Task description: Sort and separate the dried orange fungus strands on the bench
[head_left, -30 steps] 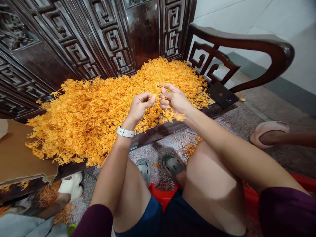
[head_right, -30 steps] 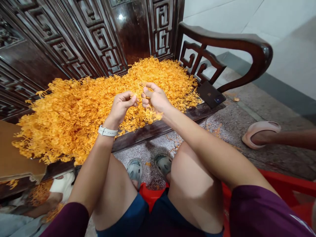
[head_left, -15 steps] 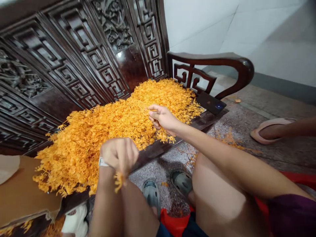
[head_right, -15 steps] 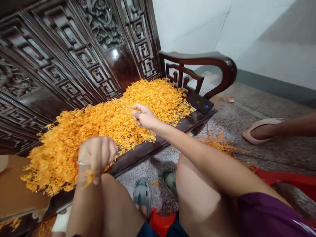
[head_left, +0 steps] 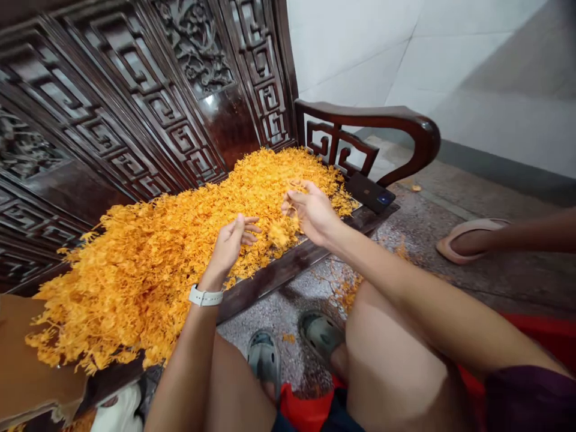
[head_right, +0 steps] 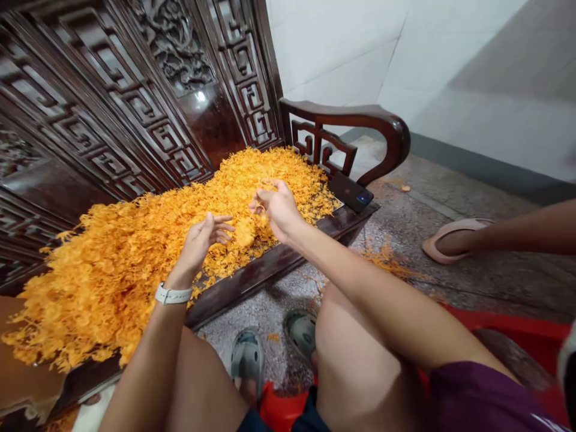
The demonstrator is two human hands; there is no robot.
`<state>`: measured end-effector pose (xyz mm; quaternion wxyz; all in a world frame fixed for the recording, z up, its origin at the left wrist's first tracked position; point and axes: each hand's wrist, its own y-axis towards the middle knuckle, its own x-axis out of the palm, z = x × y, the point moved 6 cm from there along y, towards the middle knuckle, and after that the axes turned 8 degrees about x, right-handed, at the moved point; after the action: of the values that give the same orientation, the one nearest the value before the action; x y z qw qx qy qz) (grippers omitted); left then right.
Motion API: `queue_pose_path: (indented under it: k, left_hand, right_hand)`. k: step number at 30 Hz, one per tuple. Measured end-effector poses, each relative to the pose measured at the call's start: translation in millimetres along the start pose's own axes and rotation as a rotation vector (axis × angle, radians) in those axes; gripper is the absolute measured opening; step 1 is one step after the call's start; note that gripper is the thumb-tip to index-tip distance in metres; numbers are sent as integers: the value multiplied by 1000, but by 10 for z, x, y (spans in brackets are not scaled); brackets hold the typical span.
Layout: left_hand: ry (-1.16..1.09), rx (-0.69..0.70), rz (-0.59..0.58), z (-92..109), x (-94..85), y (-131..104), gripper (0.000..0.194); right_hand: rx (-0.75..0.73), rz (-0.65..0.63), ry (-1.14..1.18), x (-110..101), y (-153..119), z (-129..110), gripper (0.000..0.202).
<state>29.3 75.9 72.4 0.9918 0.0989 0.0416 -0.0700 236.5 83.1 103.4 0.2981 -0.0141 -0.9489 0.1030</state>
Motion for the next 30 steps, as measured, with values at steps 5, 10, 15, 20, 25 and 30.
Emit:
queue_pose_path:
  k: [5,10,15,20,25,30]
  left_hand:
    - [-135,35,-161,121,535,-77,43]
    - [-220,8,-117,73,491,-50,40]
    - [-166,-9,-131,102,357,-64,39]
    - [-186,6,48,76,218,28,39]
    - [-264,-38,229,57,79,93,27]
    - [-494,-130,363,51,64,84,17]
  right_hand:
    - [-17,-33,16,99,-32,38,49]
    - [-4,-71,0,211,-82,59,44]
    - [72,-78,44,232,-20,67,38]
    - [111,-130,-2,335,-48,121,37]
    - [100,-129,-26,508,-102,188,33]
    - [57,-115,-4,707,-113,227,29]
